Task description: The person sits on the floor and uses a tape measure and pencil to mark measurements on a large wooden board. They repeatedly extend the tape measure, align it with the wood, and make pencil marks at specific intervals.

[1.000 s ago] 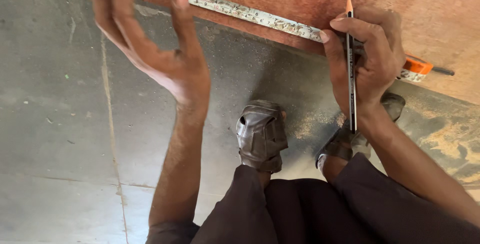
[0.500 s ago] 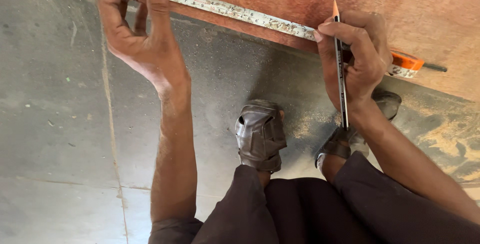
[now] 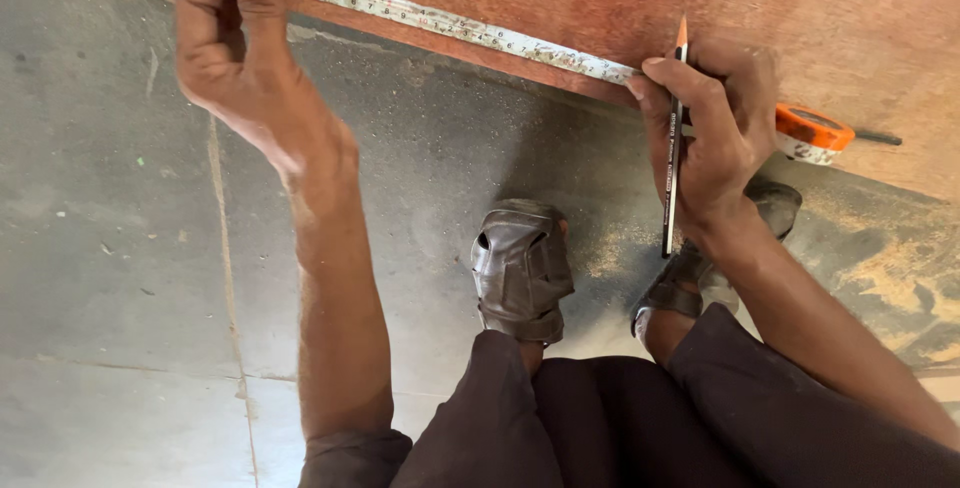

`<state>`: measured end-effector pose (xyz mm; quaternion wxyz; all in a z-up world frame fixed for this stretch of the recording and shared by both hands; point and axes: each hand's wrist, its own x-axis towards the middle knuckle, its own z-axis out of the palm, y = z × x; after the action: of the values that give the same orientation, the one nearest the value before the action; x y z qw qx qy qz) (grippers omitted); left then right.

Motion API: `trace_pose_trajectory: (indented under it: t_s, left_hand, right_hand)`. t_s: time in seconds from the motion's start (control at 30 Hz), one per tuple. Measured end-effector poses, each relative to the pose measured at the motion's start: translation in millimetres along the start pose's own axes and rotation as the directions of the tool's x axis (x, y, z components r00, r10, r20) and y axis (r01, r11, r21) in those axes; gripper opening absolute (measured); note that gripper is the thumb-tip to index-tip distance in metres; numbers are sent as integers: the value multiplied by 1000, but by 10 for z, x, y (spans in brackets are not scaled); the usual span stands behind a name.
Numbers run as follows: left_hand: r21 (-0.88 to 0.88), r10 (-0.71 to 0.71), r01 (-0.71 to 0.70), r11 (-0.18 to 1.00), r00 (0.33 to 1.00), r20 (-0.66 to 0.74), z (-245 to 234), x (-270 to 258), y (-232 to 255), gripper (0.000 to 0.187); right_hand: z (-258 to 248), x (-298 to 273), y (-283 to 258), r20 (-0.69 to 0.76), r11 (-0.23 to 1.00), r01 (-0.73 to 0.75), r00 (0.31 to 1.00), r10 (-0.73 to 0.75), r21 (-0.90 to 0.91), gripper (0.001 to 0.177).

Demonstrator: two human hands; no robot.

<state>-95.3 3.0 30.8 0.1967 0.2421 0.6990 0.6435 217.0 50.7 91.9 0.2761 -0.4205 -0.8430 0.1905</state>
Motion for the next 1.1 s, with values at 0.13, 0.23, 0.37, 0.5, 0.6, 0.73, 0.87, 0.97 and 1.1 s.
trace_pose_trajectory:
  t_s: [0.13,0.23,0.37,0.5,0.6,0.73,0.87,0.97,1.1]
  left_hand:
    - [5,-46,46,999,999,24,-68,-8,37,15]
    - [59,-23,21,998,999,25,-56,-11,61,15]
    - [121,65,-75,990,995,79,-65,34,164,19]
    - [258,129,-162,952,982,141,-65,-64,347,26]
    - [310,145,-199,930,971,188,24,-305,446,30]
    - [382,138,-211,900,968,211,211,-559,480,30]
    - [451,241,-323,832,943,231,332,-633,454,29]
    - [513,333,-428,744,903,270,377,-603,436,33]
    - [509,424,-515,689,857,293,418,-577,390,33]
  right_hand:
    - [-16,-28,18,-2,1000,-10,1000,10,4,23]
    - [-63,-98,30,10,999,-42,999,42,-1,20]
    - [-118,-213,156,30,995,4,1000,-1,-95,14]
    - [-137,-298,414,7,981,27,1000,-26,-191,21]
    - [-282,-390,563,4,986,-16,1000,17,-166,20]
    - [-536,-514,622,38,990,-49,998,55,-134,18]
    - [-604,-548,629,-2,995,-89,996,89,-42,14]
    - [-551,-481,629,-49,987,-157,986,159,43,9]
    - [-497,-435,558,-55,913,-200,971,234,355,10]
